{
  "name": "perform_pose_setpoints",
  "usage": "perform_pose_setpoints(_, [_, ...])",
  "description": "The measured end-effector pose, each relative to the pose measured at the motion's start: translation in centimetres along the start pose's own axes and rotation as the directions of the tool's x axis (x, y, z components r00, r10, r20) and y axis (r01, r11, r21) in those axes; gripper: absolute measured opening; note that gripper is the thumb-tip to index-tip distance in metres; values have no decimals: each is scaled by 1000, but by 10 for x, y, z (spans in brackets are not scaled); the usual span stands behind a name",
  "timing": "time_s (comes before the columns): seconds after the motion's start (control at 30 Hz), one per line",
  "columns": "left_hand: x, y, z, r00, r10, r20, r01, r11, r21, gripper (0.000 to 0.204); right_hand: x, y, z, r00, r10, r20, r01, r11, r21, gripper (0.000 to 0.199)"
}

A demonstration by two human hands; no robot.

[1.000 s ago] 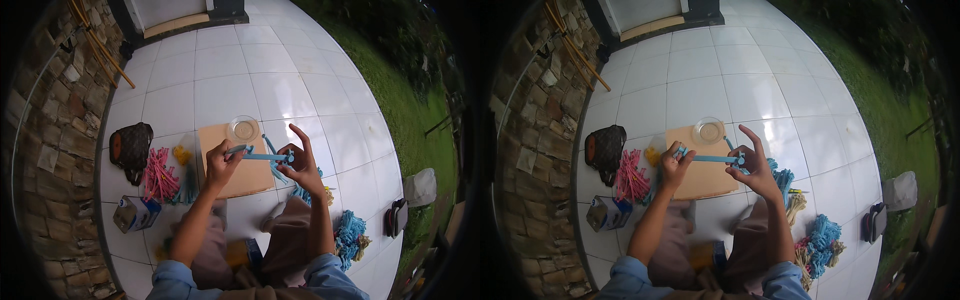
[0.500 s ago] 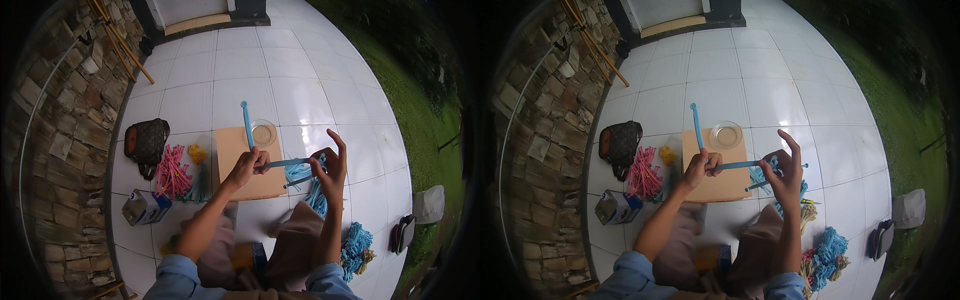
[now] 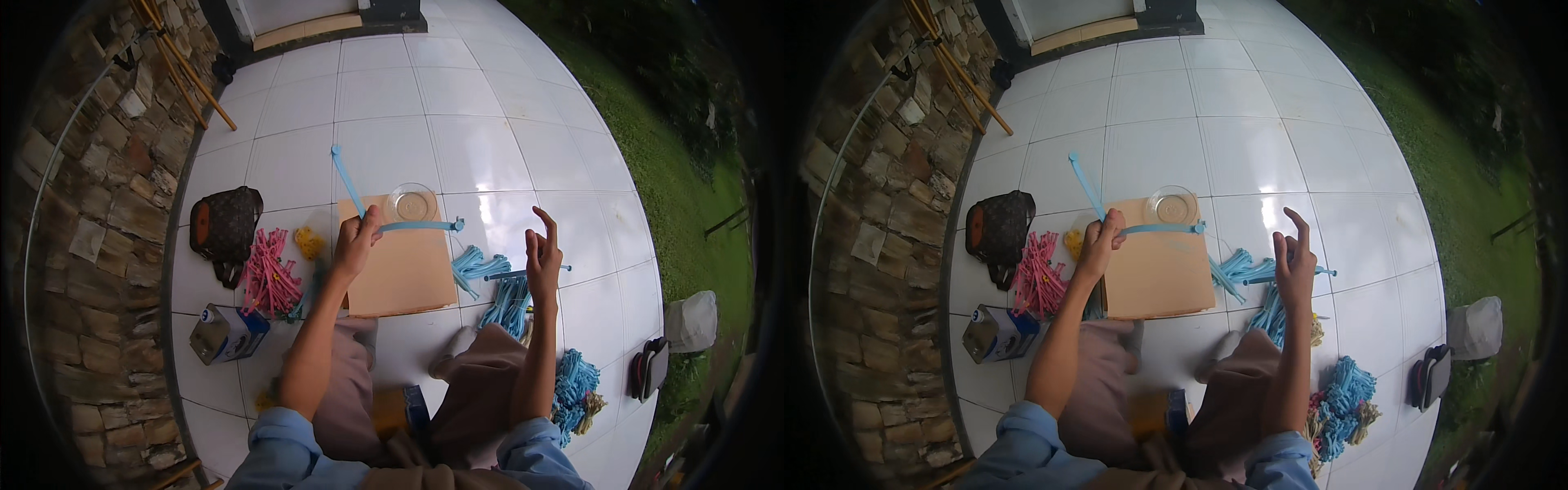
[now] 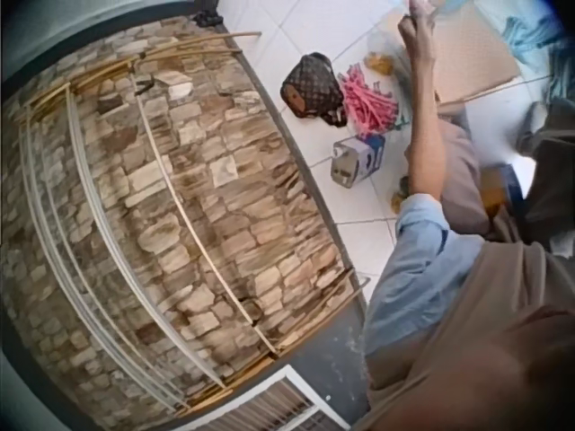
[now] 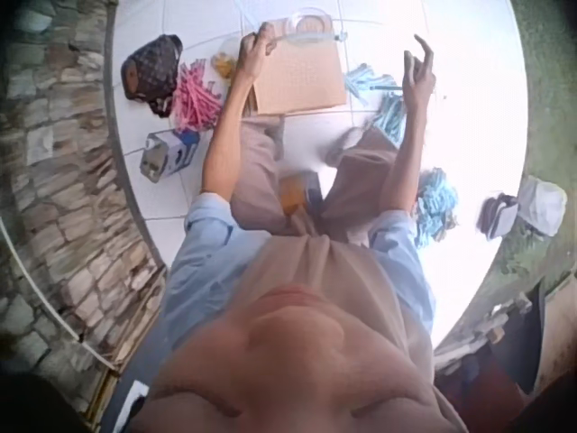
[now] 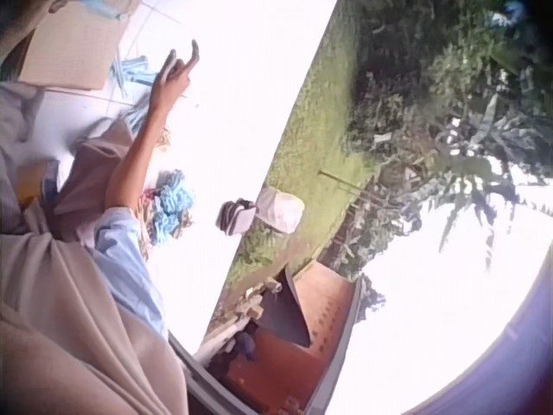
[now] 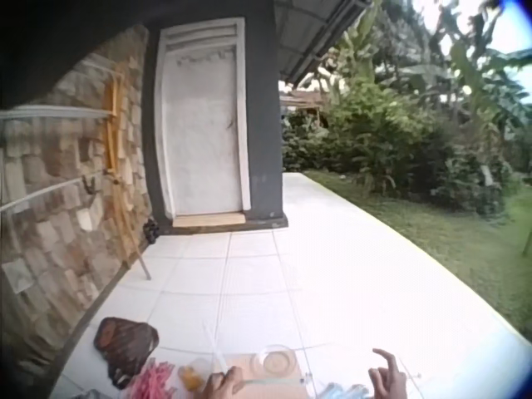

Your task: The person picks up fabric straps, dips the ends into a bowl of liquid, and presses them onto a cardboard surface.

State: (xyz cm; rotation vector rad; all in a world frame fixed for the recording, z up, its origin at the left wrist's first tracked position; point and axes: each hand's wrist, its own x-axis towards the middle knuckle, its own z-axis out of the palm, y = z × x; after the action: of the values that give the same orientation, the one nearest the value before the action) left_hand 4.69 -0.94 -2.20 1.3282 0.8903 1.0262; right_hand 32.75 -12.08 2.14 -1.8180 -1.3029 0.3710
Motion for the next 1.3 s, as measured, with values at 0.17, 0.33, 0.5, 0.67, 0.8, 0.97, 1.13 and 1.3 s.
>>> perform_pose_setpoints(0.17, [1, -6, 14, 995, -22, -92, 7, 988, -152, 42, 0, -9, 28, 999, 28, 28, -34, 969, 247, 35])
perform_pose_setpoints(0.33, [2, 1, 16, 993, 27, -111, -56, 963, -265, 32, 5, -42, 51, 989, 62, 136, -141, 690, 710, 35])
perform_pose_setpoints(0.5, [-3, 17, -1, 992, 79, -103, -106, 951, -292, 40, 4, -79, 62, 998, 9, 70, -63, 541, 839, 36])
perform_pose_setpoints(0.67, [-12, 19, -27, 963, 142, -227, -201, 944, -263, 40, -2, -111, 84, 1000, 13, 4, -10, 499, 867, 32])
perform_pose_setpoints(0.8, [-19, 18, -47, 925, 175, -337, -259, 940, -221, 41, -8, -101, 143, 991, 84, 107, -133, 426, 895, 26])
perform_pose_setpoints(0.97, [-23, 13, -67, 915, 152, -373, -256, 934, -248, 39, -15, -77, 215, 944, 244, 221, -289, 293, 912, 25])
perform_pose_setpoints(1.13, [-23, 10, -65, 968, 63, -242, -144, 933, -331, 40, -9, -45, 251, 948, 213, 237, -307, 416, 856, 26])
perform_pose_setpoints(1.3, [-19, 8, -56, 999, 35, 9, -32, 971, -236, 43, -6, -42, 235, 992, -118, 44, 108, 976, 191, 31])
